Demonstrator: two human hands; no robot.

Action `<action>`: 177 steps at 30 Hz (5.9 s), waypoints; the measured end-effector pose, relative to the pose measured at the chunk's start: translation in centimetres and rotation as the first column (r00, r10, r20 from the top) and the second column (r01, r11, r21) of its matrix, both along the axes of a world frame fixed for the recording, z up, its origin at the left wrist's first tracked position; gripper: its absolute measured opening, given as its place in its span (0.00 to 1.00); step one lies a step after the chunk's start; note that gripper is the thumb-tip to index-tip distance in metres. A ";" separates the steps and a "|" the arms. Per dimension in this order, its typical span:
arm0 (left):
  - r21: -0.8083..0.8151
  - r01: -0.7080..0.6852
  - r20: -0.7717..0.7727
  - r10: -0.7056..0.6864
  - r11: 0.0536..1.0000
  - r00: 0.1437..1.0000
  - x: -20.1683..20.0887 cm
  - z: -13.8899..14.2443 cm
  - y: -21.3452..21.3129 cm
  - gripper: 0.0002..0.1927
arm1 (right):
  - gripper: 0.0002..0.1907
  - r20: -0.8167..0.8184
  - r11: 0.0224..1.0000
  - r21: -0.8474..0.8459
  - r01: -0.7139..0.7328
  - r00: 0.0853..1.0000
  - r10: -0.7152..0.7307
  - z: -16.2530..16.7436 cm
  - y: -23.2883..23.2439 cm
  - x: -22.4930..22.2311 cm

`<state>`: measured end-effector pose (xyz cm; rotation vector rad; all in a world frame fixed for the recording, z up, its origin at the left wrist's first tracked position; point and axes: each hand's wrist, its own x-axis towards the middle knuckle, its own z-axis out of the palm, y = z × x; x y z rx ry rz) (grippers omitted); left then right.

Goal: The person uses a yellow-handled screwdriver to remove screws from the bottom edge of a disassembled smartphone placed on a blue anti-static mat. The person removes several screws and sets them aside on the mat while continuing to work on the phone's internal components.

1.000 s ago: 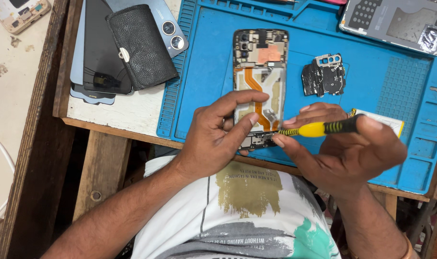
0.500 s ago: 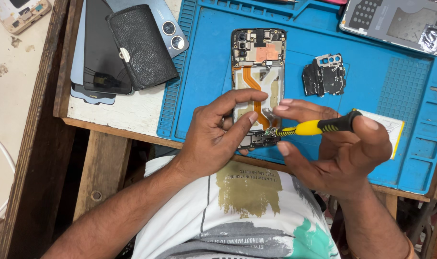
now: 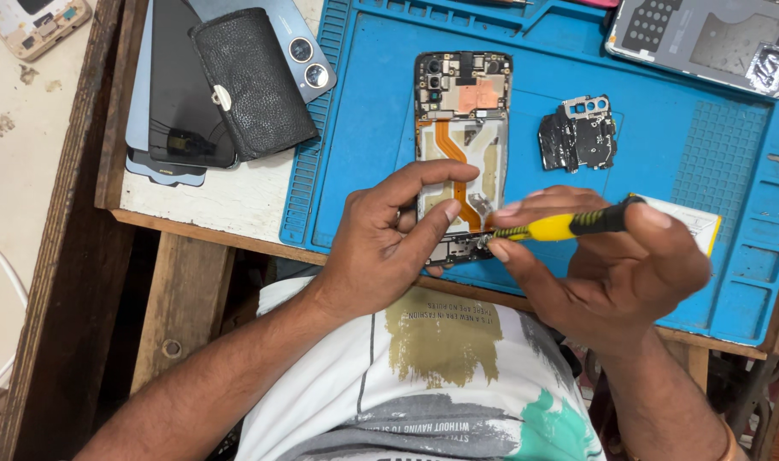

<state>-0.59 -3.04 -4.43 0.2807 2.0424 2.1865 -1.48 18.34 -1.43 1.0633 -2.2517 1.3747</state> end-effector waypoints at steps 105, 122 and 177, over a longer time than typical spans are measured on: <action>0.278 -0.224 -0.130 0.267 0.934 0.955 -3.4 -3.1 -4.9 0.38 | 0.45 0.253 0.973 0.024 0.229 0.940 -0.227 -2.4 3.0 -1.2; 0.236 -0.210 -0.167 0.252 0.949 0.953 -3.6 -3.8 -5.2 0.38 | 0.37 0.209 0.989 0.062 0.137 0.967 -0.147 -2.9 0.2 -1.9; -0.639 0.039 -0.260 -0.263 0.768 0.929 -1.3 1.4 2.7 0.27 | 0.50 0.632 0.683 -0.625 0.379 0.759 0.158 -0.7 4.7 -2.3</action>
